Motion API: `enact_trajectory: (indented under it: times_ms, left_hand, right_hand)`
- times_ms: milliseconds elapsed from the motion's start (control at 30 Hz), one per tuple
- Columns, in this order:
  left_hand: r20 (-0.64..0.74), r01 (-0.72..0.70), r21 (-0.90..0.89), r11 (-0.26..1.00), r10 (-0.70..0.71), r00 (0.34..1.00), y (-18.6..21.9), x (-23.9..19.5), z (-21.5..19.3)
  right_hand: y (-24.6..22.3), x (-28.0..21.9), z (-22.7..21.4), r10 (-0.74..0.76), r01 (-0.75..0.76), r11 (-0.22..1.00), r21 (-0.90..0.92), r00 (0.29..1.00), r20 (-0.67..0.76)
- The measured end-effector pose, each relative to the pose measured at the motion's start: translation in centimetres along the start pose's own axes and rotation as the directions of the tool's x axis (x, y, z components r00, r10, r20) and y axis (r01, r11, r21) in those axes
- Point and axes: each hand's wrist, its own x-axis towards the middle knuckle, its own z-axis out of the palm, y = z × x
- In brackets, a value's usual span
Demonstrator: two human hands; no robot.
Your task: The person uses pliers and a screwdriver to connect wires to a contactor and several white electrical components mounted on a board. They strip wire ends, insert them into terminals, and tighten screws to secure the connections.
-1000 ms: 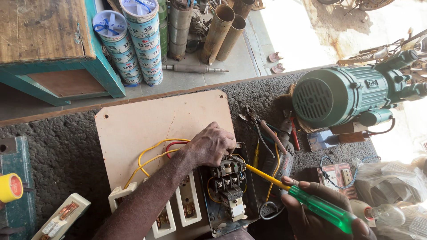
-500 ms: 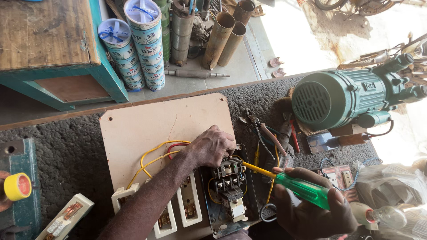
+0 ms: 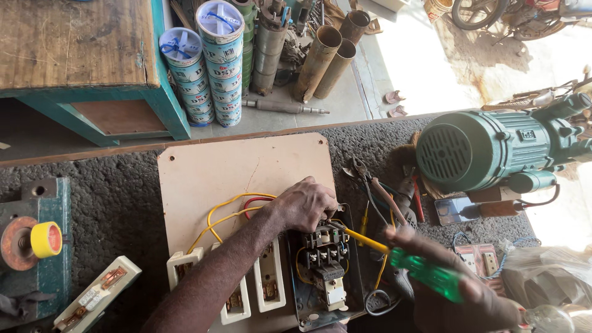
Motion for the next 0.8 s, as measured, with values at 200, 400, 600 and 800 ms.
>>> enact_trajectory:
  times_ms: [200, 400, 600, 800]
  left_hand:
    - [0.022, 0.006, 0.004, 1.0, -0.006, 1.0, 0.2, 0.1, -0.5]
    - [0.027, 0.006, 0.013, 1.0, -0.006, 1.0, 0.2, 0.1, -0.4]
    - [0.016, -0.001, 0.012, 1.0, 0.001, 1.0, 0.2, 0.2, -0.3]
    - [0.012, 0.001, 0.027, 1.0, -0.001, 1.0, 0.0, 0.0, -0.2]
  right_hand:
    - [-1.2, -1.2, 0.6, 0.071, -0.124, 0.986, -0.114, 0.92, -0.386]
    - [-1.1, 0.4, -0.7, 0.003, 0.026, 0.994, -0.109, 0.965, 0.263]
    - [-1.2, -1.5, -1.4, -0.019, -0.066, 0.947, -0.313, 0.965, -0.261]
    - [0.1, 0.5, -0.9, -0.046, 0.08, 0.988, -0.135, 0.97, 0.239]
